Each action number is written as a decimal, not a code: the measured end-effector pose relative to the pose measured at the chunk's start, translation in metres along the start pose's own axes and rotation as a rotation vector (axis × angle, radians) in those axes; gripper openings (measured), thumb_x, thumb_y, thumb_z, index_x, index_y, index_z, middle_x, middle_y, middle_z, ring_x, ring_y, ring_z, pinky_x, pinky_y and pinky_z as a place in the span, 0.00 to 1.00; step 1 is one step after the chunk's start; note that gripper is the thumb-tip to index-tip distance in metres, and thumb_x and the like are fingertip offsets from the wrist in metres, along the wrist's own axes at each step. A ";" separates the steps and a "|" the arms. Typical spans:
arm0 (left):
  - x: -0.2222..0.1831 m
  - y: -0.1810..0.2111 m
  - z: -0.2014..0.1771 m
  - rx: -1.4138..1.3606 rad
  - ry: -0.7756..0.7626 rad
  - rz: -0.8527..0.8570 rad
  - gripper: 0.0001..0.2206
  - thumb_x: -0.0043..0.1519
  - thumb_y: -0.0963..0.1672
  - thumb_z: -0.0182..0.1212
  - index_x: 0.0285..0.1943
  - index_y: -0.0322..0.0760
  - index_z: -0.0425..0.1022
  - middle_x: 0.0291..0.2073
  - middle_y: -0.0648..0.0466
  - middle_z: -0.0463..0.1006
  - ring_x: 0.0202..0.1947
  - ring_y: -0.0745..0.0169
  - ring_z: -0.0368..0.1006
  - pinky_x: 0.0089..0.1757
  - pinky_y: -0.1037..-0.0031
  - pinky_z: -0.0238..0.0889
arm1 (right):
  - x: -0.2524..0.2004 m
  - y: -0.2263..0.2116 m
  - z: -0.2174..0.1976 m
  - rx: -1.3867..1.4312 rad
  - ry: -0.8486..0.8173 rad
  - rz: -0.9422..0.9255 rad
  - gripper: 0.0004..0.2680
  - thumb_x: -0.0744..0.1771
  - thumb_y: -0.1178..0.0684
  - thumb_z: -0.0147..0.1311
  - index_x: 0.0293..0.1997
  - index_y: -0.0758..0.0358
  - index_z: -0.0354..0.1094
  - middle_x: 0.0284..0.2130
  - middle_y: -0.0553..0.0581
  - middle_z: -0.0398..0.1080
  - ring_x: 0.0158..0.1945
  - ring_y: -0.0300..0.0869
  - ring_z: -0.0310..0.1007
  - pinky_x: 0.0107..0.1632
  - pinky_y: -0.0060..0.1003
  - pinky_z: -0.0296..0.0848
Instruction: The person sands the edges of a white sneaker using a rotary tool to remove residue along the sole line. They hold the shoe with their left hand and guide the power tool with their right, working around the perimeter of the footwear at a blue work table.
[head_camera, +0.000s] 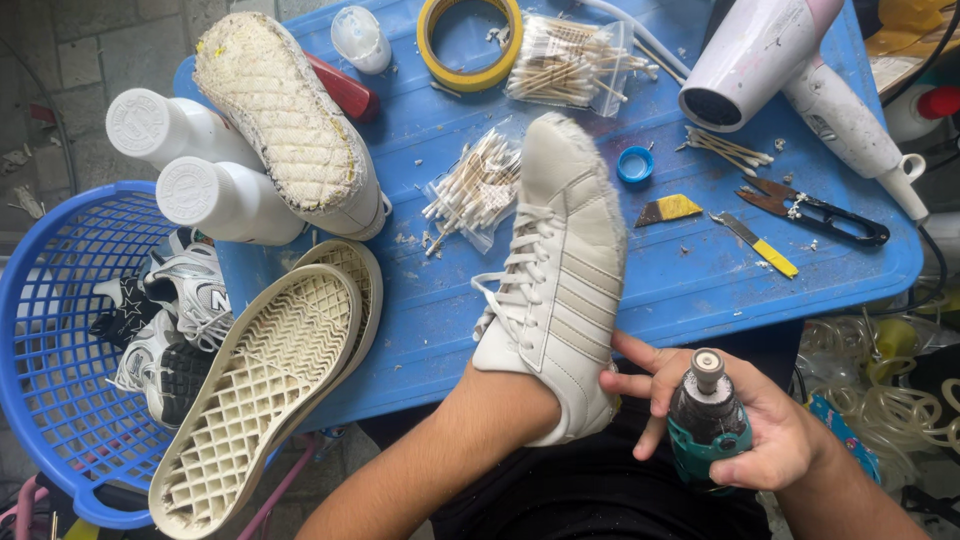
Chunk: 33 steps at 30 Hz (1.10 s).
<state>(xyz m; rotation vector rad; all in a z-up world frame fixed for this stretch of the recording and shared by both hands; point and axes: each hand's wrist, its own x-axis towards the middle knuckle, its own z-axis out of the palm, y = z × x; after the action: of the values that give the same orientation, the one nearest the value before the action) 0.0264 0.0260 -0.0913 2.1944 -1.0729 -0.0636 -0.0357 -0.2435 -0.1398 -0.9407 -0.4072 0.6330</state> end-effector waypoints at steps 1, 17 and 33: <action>0.002 -0.001 0.000 -0.012 -0.005 0.014 0.30 0.60 0.48 0.63 0.71 0.31 0.64 0.70 0.35 0.64 0.73 0.29 0.58 0.70 0.47 0.50 | 0.001 -0.001 0.001 -0.003 -0.014 -0.024 0.20 0.63 0.51 0.66 0.56 0.73 0.65 0.39 0.71 0.82 0.77 0.69 0.57 0.83 0.65 0.24; -0.004 -0.028 0.000 -0.270 -0.260 -0.080 0.32 0.59 0.47 0.63 0.73 0.30 0.61 0.70 0.35 0.64 0.74 0.30 0.57 0.71 0.49 0.48 | 0.021 -0.004 0.008 -0.125 -0.126 0.167 0.19 0.60 0.49 0.66 0.49 0.70 0.69 0.42 0.71 0.84 0.38 0.49 0.86 0.56 0.44 0.83; -0.041 -0.034 -0.012 -0.271 -0.101 -0.130 0.35 0.58 0.47 0.63 0.74 0.30 0.59 0.71 0.35 0.63 0.75 0.31 0.55 0.72 0.52 0.46 | 0.040 -0.082 0.019 -1.443 0.106 0.279 0.20 0.57 0.46 0.69 0.50 0.58 0.70 0.34 0.51 0.78 0.33 0.45 0.80 0.35 0.37 0.76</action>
<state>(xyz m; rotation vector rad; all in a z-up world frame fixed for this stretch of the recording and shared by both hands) 0.0261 0.0768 -0.1121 2.0277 -0.9151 -0.3603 0.0093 -0.2410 -0.0586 -2.4235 -0.6445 0.4740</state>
